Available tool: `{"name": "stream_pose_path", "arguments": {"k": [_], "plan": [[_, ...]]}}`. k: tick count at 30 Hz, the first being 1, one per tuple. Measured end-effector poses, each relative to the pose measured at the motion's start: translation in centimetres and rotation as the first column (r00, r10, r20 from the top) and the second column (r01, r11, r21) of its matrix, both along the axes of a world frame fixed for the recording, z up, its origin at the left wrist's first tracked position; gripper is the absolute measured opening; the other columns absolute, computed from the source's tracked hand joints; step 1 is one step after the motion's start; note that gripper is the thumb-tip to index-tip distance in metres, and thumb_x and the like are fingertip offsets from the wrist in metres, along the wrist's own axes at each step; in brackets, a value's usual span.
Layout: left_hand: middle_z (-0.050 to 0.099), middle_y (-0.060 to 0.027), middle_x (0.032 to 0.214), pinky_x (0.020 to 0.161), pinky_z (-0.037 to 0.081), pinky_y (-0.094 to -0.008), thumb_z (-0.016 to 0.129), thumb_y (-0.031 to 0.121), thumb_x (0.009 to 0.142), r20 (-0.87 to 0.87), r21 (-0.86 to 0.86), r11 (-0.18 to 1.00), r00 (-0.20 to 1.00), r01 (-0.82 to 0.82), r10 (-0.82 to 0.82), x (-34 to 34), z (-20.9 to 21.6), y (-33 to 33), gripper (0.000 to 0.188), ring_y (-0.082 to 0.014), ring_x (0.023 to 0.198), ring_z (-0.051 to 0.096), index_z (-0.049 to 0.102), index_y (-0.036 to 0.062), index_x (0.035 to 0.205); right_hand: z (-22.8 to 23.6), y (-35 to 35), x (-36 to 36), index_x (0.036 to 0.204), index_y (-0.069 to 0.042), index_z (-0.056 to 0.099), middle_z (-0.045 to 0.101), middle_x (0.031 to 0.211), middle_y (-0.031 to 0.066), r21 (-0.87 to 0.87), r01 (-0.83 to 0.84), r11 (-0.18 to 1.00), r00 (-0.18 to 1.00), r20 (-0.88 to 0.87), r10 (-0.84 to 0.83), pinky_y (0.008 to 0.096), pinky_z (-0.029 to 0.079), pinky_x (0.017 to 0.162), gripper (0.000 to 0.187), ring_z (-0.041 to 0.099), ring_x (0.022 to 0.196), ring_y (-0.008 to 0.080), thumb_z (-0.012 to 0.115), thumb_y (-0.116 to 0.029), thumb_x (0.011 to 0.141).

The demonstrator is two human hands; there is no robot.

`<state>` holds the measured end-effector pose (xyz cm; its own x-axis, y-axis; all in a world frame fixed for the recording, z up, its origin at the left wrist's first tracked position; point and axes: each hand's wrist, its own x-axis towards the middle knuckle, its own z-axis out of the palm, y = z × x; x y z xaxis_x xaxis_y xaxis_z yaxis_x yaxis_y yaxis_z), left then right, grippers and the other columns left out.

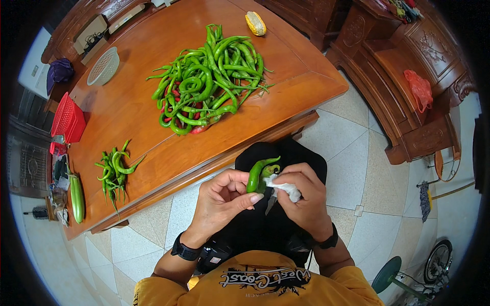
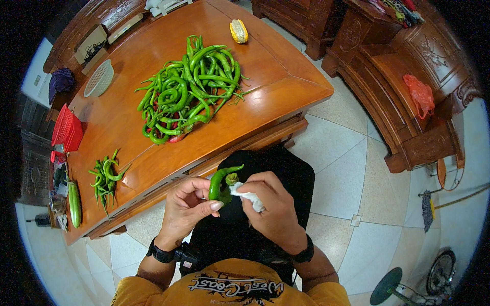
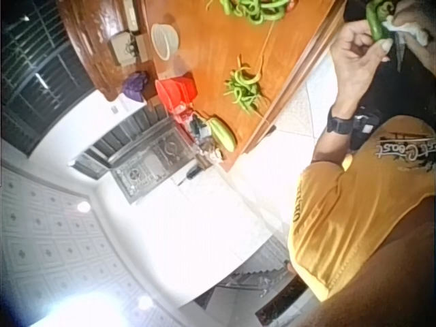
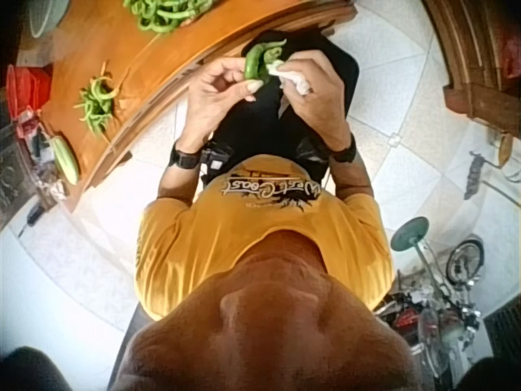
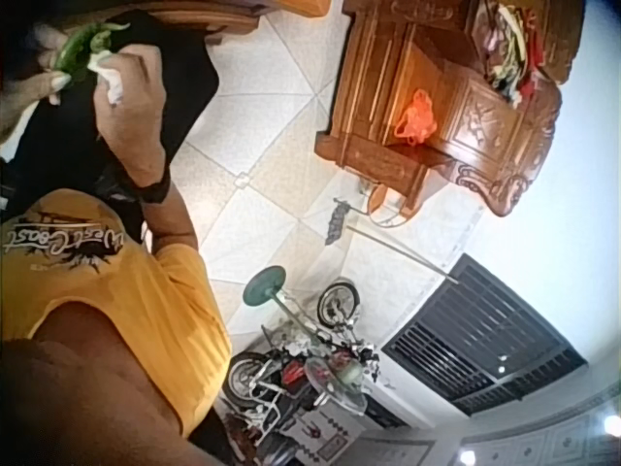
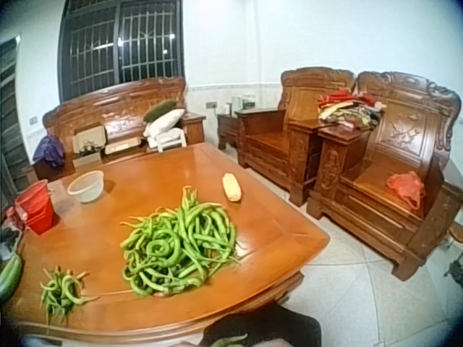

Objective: Cleaning and wiping green chili peppers with a white cloth.

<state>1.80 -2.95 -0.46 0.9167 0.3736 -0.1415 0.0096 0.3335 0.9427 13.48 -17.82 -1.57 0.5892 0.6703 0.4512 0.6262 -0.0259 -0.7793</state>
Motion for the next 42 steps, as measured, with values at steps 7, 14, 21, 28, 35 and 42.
{"name": "stream_pose_path", "arguments": {"k": [7, 14, 21, 28, 35, 42], "plan": [[0.063, -0.0037, 0.082, 0.060, 0.048, -0.0174, 0.070, -0.003, 0.078, -0.008, 0.016, 1.000, 1.000, 0.013, -0.013, 0.1, -0.2, -0.1, 0.030, -0.0044, 0.066, 0.056, 0.058, -0.0014, 0.105, 0.6, -0.3, -0.1, 0.091, -0.004, 0.061, 0.060, 0.089, 0.0104, 0.079, 0.000, 0.997, 0.996, -0.086, 0.007, 0.0288, 0.049, 0.065, 0.025, 0.062, 0.076, 0.0228, 0.070, 0.005, 0.069], [0.055, 0.0010, 0.079, 0.052, 0.039, -0.0175, 0.074, -0.002, 0.073, -0.023, 0.299, 0.954, 1.000, 0.010, -0.003, 0.0, -0.8, -0.4, 0.029, -0.0028, 0.057, 0.045, 0.061, 0.0001, 0.098, 1.1, 0.1, -0.6, 0.090, -0.004, 0.063, 0.062, 0.090, 0.0102, 0.110, -0.034, 0.993, 0.998, -0.043, 0.039, 0.0280, 0.051, 0.063, 0.025, 0.063, 0.076, 0.0228, 0.073, 0.003, 0.068], [0.058, -0.0067, 0.091, 0.051, 0.041, -0.0197, 0.077, -0.001, 0.067, -0.011, 0.720, 0.694, 1.000, 0.000, 0.011, 0.0, -0.5, -0.7, 0.030, -0.0065, 0.060, 0.050, 0.061, -0.0004, 0.093, 1.1, 0.2, -0.7, 0.090, -0.004, 0.062, 0.061, 0.092, 0.0099, 0.113, -0.006, 0.994, 1.000, -0.001, 0.007, 0.0288, 0.051, 0.063, 0.024, 0.064, 0.077, 0.0234, 0.073, 0.002, 0.069], [0.058, -0.0067, 0.091, 0.049, 0.040, -0.0207, 0.077, 0.000, 0.068, -0.029, 0.778, 0.628, 1.000, 0.025, -0.004, -0.1, -0.2, -0.9, 0.030, -0.0079, 0.058, 0.048, 0.065, 0.0024, 0.095, 0.8, 0.2, -0.1, 0.092, -0.002, 0.060, 0.060, 0.091, 0.0130, 0.034, 0.082, 0.996, 0.996, -0.023, -0.081, 0.0304, 0.051, 0.065, 0.023, 0.063, 0.076, 0.0263, 0.068, 0.004, 0.072], [0.058, -0.0070, 0.091, 0.050, 0.043, -0.0219, 0.076, 0.000, 0.069, -0.035, 0.808, 0.588, 0.999, 0.045, -0.028, -0.1, -0.1, -0.7, 0.028, -0.0086, 0.059, 0.050, 0.065, 0.0010, 0.095, 0.6, 0.2, 0.3, 0.093, -0.002, 0.060, 0.061, 0.092, 0.0134, -0.004, 0.095, 0.996, 0.995, -0.037, -0.095, 0.0309, 0.051, 0.066, 0.021, 0.063, 0.078, 0.0277, 0.067, 0.002, 0.074], [0.058, -0.0083, 0.092, 0.051, 0.043, -0.0215, 0.077, 0.000, 0.069, -0.032, 0.787, 0.617, 0.998, -0.002, 0.045, 0.0, -0.1, -0.7, 0.030, -0.0080, 0.059, 0.051, 0.064, -0.0018, 0.096, 0.9, 0.2, -0.9, 0.097, -0.004, 0.058, 0.060, 0.095, 0.0119, 0.006, -0.032, 0.999, 0.998, -0.059, 0.033, 0.0309, 0.051, 0.066, 0.027, 0.063, 0.081, 0.0278, 0.069, 0.002, 0.073]]}}
